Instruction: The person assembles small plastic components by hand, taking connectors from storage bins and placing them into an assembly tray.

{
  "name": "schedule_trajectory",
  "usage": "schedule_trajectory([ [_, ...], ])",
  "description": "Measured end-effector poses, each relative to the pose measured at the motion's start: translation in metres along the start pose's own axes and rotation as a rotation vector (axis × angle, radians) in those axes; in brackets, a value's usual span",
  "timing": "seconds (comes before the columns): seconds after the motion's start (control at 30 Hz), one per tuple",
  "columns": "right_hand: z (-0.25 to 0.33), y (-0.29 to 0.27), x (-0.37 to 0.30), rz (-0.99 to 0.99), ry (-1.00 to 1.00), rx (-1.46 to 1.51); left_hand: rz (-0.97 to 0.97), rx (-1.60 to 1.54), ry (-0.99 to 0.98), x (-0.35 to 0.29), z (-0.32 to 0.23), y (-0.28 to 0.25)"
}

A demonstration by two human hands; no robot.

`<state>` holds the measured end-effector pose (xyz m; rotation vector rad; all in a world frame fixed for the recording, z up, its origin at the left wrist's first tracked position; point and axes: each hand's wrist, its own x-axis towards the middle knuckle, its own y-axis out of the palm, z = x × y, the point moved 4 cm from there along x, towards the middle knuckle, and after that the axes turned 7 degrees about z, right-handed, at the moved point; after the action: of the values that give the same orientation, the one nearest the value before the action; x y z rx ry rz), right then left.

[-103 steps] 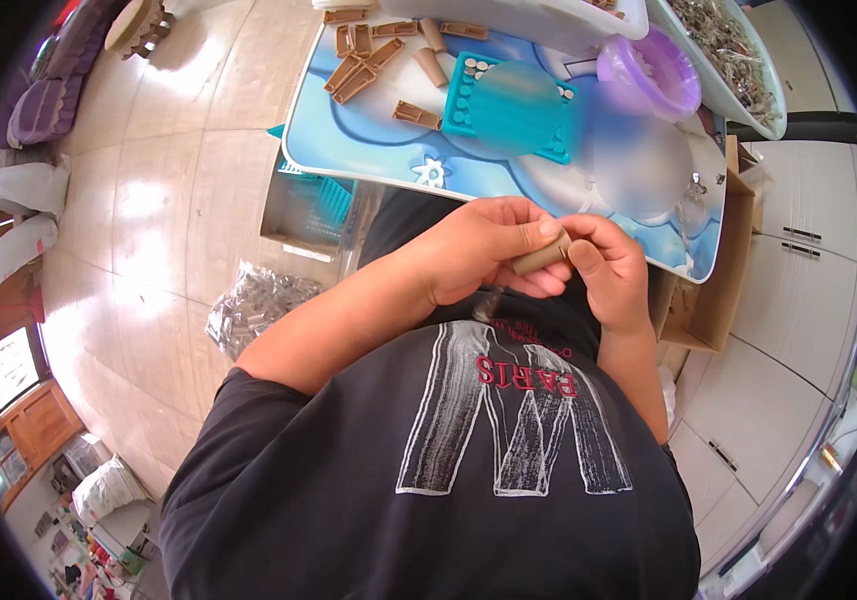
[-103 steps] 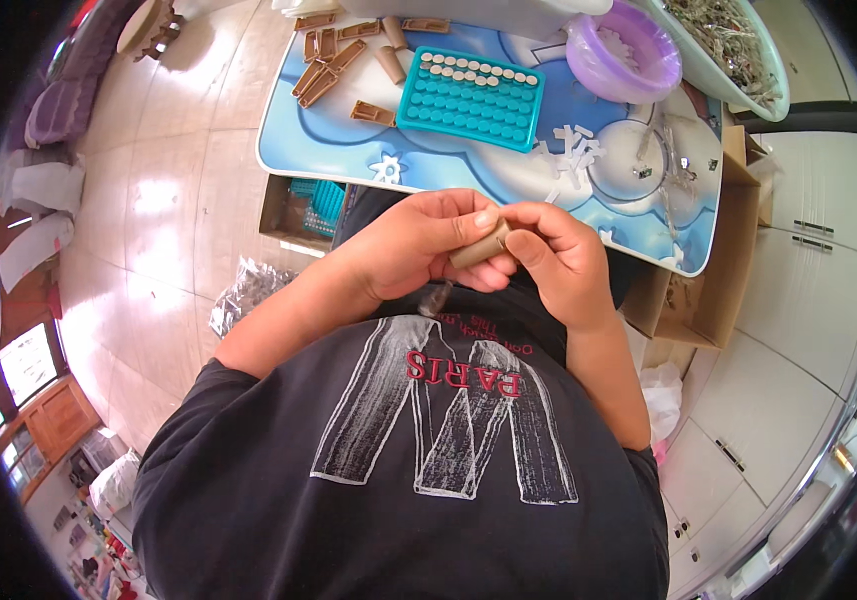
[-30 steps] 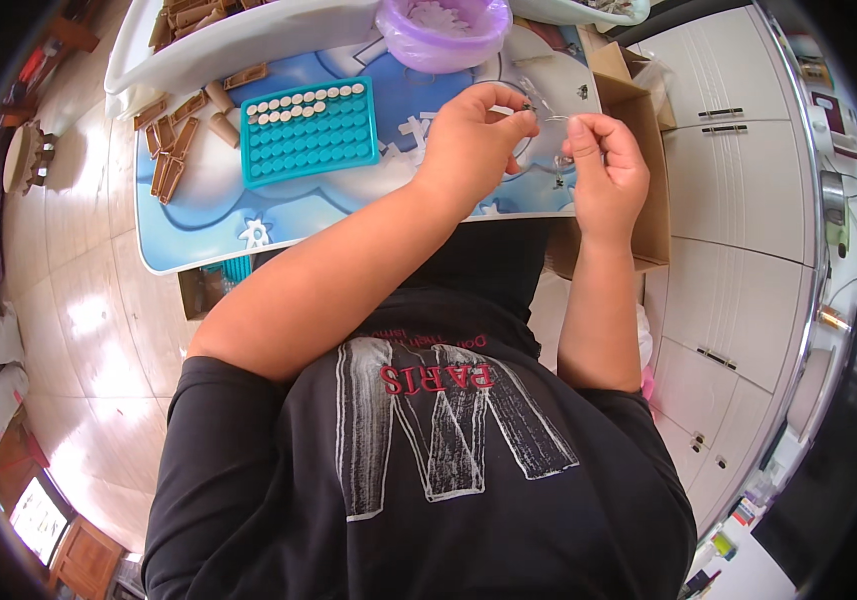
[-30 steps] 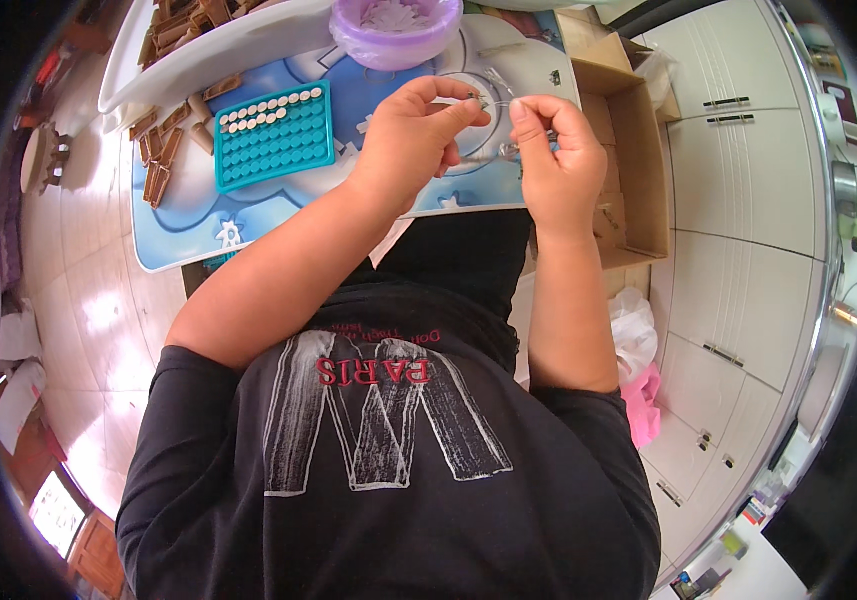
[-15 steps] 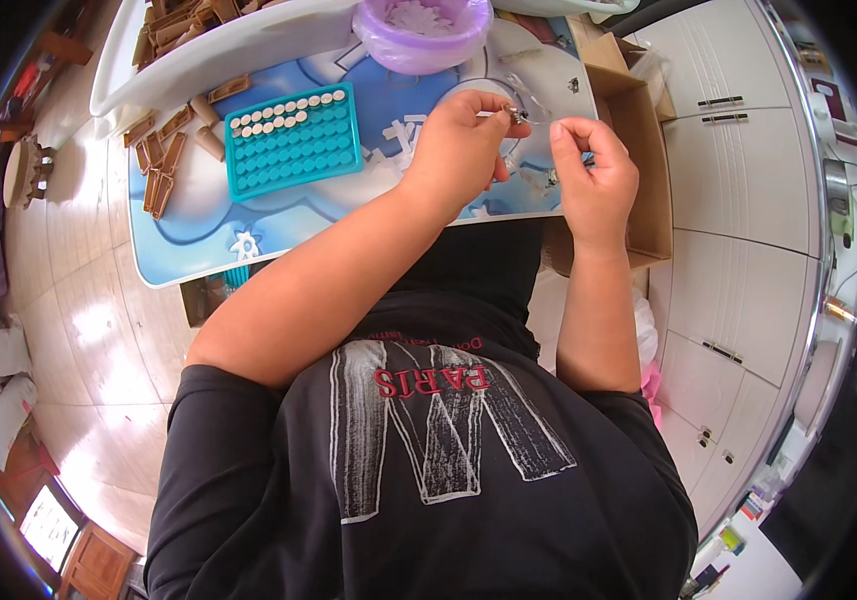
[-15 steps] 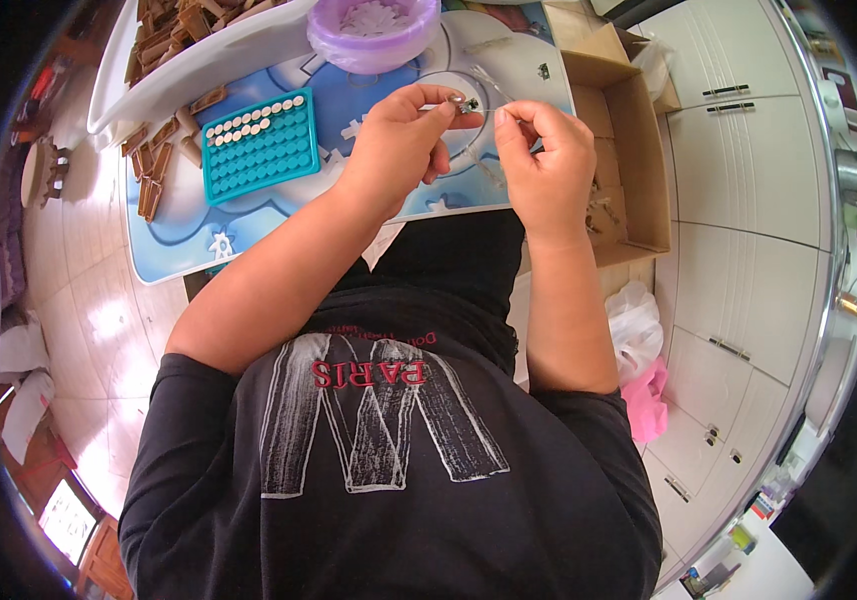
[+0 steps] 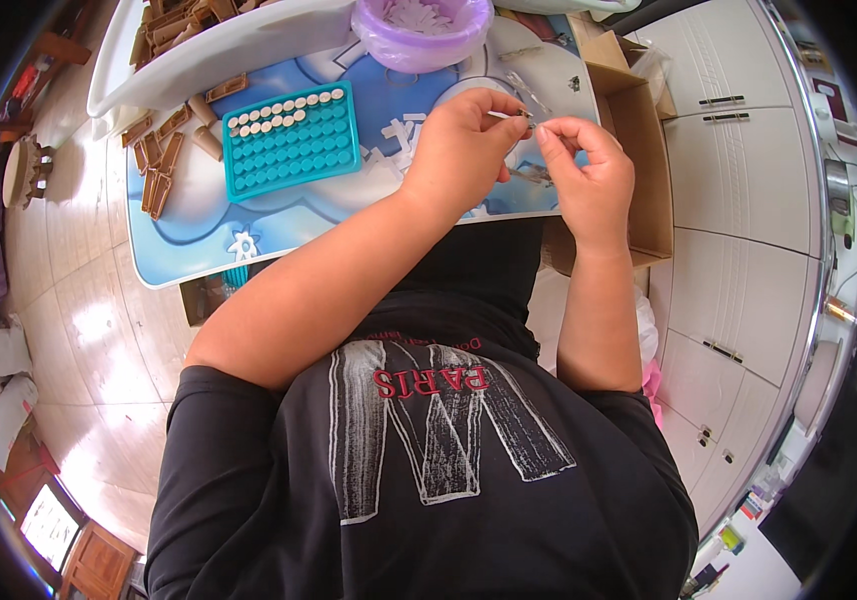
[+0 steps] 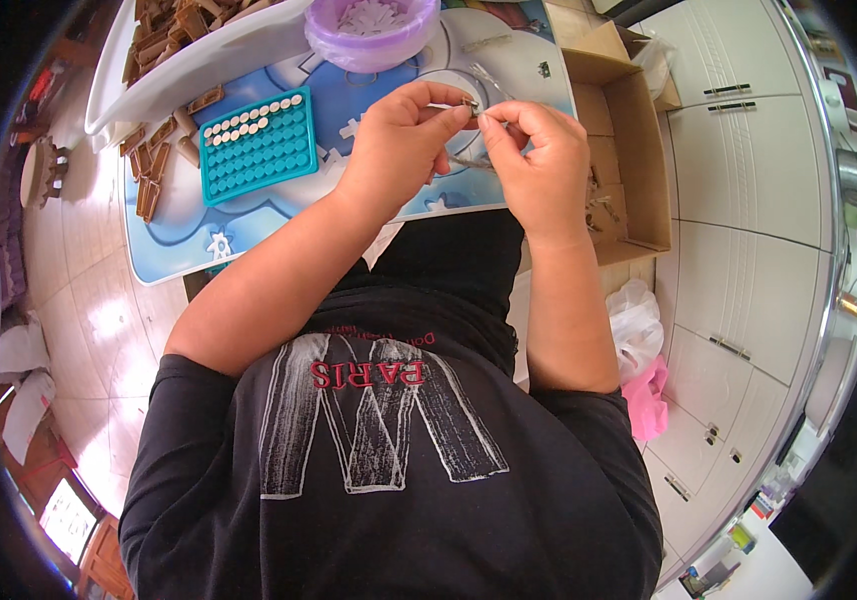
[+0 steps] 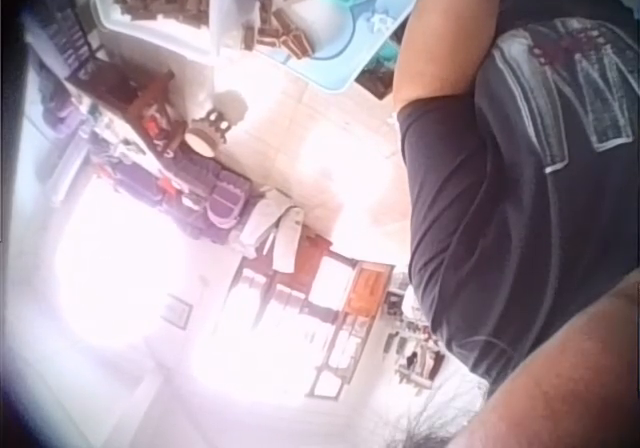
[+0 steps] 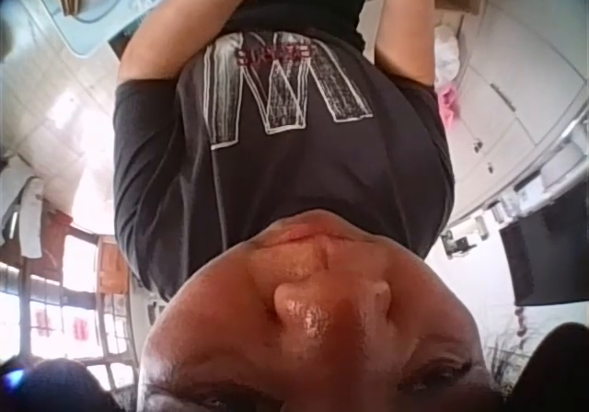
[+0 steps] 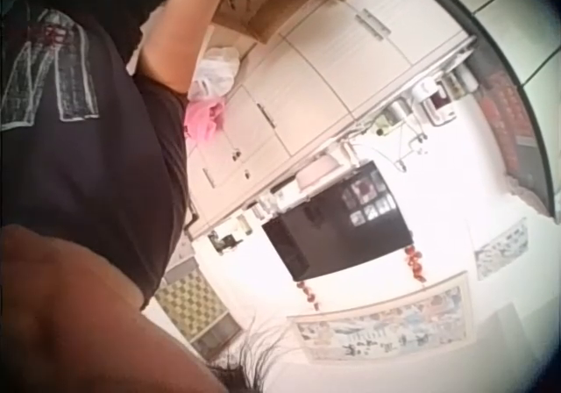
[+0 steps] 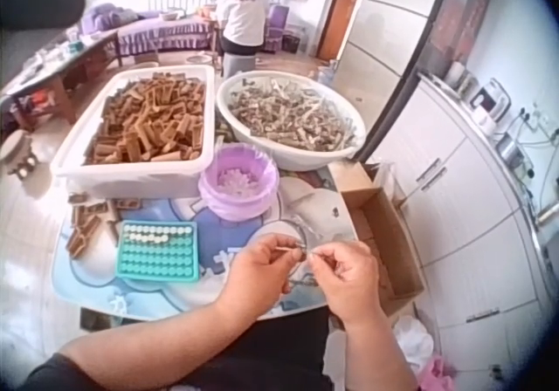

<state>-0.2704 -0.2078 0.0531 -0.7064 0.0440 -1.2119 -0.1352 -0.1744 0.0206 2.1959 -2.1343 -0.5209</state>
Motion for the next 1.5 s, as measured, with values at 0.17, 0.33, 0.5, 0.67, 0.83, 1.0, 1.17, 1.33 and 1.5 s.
schedule_trajectory([
  [0.17, 0.009, -0.003, 0.002, 0.060, -0.182, -0.193, -0.005, 0.080, -0.009, -0.001, -0.001, 0.000],
  [0.33, 0.013, -0.001, 0.001, 0.065, -0.253, -0.262, -0.029, 0.074, -0.018, -0.002, 0.000, 0.000],
  [0.5, 0.011, -0.002, 0.001, 0.011, -0.133, -0.084, -0.022, 0.064, -0.027, -0.004, -0.003, 0.002],
  [0.67, 0.003, -0.003, 0.001, 0.047, -0.079, -0.098, -0.028, 0.101, -0.025, -0.002, -0.002, 0.001],
  [0.83, 0.000, -0.001, -0.001, 0.069, 0.025, -0.089, -0.016, 0.051, -0.008, -0.001, 0.001, 0.001],
  [1.0, 0.004, -0.001, 0.000, 0.087, 0.006, -0.248, -0.020, 0.058, -0.016, -0.001, 0.002, 0.000],
  [1.17, 0.012, -0.004, 0.000, 0.084, -0.097, -0.401, -0.025, 0.038, -0.018, 0.000, 0.002, -0.001],
  [1.33, 0.014, -0.004, 0.001, 0.104, -0.168, -0.304, -0.029, 0.016, -0.023, -0.001, 0.001, -0.002],
  [1.5, 0.011, -0.002, 0.001, 0.104, -0.200, -0.330, -0.023, 0.007, -0.019, -0.002, 0.002, -0.002],
])
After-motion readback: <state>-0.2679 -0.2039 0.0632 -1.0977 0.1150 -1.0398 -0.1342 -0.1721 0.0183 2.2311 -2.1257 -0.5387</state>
